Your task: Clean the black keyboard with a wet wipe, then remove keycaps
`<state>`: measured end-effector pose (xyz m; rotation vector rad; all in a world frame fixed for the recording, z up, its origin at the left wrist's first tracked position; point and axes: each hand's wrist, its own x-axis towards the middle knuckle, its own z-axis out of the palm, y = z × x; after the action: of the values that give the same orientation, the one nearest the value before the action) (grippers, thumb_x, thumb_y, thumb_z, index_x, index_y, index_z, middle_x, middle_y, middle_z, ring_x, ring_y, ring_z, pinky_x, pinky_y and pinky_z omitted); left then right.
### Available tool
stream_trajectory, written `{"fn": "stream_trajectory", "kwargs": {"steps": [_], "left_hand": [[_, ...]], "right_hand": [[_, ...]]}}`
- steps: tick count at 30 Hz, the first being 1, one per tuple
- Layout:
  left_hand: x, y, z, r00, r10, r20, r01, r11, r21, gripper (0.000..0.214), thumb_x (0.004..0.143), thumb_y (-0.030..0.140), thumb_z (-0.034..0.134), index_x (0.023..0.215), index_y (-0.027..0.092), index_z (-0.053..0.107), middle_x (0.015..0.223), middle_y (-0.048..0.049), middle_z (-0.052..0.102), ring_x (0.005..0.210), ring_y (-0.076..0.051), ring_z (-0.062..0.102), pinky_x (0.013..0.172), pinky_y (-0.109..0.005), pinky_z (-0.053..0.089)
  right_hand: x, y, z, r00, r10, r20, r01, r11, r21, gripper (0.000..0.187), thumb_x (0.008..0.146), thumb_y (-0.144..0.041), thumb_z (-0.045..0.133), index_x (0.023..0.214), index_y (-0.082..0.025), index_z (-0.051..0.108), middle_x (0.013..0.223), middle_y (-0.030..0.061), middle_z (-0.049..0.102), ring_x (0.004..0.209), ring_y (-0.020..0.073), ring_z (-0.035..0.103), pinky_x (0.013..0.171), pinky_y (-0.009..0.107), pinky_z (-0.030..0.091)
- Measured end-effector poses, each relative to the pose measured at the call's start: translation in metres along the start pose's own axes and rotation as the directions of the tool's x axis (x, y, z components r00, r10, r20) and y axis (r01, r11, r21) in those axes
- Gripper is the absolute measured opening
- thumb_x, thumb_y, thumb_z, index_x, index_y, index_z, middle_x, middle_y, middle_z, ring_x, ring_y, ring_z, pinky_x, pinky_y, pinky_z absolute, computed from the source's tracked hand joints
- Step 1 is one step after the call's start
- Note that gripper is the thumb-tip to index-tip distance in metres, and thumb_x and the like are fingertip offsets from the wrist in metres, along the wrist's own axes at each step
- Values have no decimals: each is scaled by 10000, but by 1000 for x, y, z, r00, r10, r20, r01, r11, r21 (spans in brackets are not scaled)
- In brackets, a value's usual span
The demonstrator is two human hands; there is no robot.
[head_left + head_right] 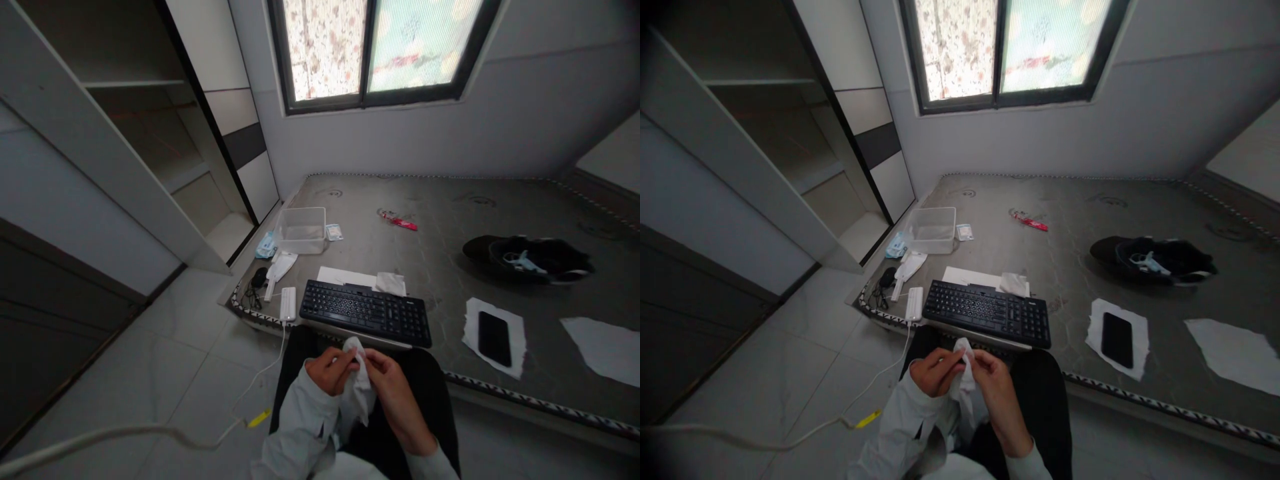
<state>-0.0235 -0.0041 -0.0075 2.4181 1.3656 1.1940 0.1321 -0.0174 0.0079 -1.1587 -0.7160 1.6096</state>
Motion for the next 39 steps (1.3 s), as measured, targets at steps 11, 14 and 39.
{"fn": "stream_trajectory", "kwargs": {"steps": [11, 14, 39], "left_hand": [[22, -1, -11, 918, -396, -26, 377, 892, -249, 205, 844, 234, 598, 968, 203, 758, 779, -34, 738, 427, -73, 544, 400, -180, 448], [20, -13, -6, 835, -546, 66, 525, 756, -390, 225, 815, 261, 613, 966, 191, 764, 783, -39, 738, 503, -79, 589, 469, -169, 486], [-19, -104, 39, 553, -783, 284, 669, 215, -711, 386, 650, 402, 824, 934, 151, 746, 1005, -133, 775, 918, -223, 723, 837, -338, 571]], "right_hand": [[14, 1, 1, 991, -18, -134, 26, 998, 57, 368, 762, -551, 729, 922, -221, 700, 863, 33, 727, 760, 228, 641, 686, 314, 494], [22, 1, 1, 994, -21, -103, 15, 998, -57, 356, 738, -484, 740, 981, -226, 696, 868, 23, 724, 730, 214, 626, 655, 292, 471], [85, 34, 26, 983, -162, 88, 184, 856, -483, 293, 678, -242, 524, 847, -214, 762, 924, 39, 754, 948, 277, 650, 935, 392, 437]]}}
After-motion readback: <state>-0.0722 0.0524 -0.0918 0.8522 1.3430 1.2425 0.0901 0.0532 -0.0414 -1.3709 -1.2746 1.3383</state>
